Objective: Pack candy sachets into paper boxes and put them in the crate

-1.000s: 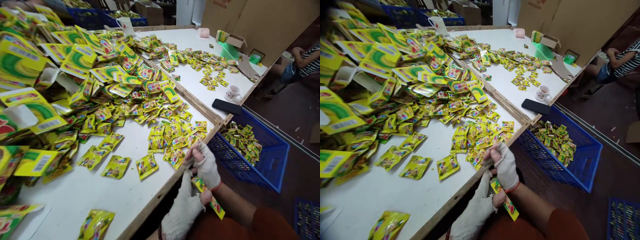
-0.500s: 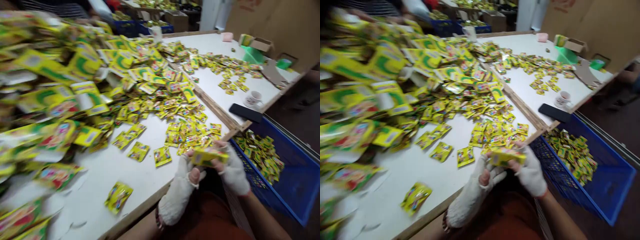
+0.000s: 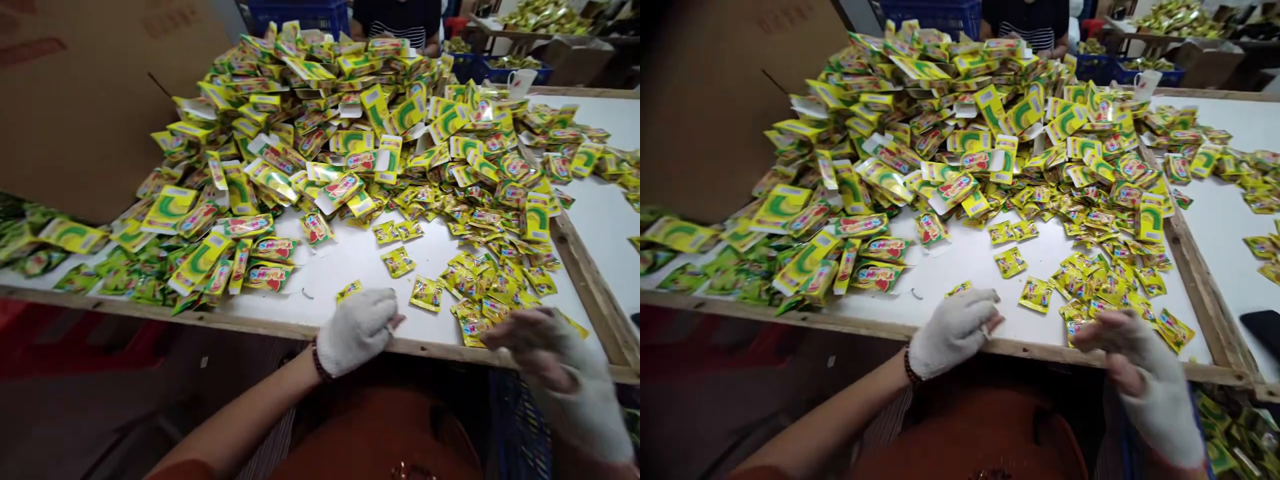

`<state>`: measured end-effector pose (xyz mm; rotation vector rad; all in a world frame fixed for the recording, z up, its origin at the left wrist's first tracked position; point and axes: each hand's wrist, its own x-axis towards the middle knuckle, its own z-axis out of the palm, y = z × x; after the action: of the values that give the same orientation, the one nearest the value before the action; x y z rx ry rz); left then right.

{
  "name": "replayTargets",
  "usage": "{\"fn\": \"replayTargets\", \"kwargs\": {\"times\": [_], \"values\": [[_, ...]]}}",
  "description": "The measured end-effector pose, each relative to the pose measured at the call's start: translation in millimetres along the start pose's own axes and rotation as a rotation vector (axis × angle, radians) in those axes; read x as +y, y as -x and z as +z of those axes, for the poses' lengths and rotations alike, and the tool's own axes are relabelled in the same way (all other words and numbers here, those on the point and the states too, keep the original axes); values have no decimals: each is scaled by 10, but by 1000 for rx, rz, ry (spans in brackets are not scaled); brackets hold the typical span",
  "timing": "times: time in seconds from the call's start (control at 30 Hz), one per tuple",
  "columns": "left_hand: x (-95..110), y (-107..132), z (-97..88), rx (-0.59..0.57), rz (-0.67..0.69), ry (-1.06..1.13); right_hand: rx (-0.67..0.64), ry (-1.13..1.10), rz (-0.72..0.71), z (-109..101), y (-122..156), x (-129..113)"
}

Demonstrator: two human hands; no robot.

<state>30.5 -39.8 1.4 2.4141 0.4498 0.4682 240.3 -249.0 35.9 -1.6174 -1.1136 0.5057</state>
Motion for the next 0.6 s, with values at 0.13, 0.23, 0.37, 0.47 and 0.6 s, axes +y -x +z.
{"fn": "replayTargets", "kwargs": {"times": [0.13,0.23,0.37,0.47,0.6], "values": [[-413,340,-259,318,-275,-150,-318,401,-316,399,-764,157],[-594,485,-298,458,-367,-246,-385,452,-469,563,-1197,338],[-601,509,-267,437,-478,-330,-373,518,-505,576,-1526,637],[-541,511,-262,314,-521,-428,-384,645,-514,416,-1727,789],[-532,543,-274,335,-454,-465,-179,910,-445,144,-1999,876]]}}
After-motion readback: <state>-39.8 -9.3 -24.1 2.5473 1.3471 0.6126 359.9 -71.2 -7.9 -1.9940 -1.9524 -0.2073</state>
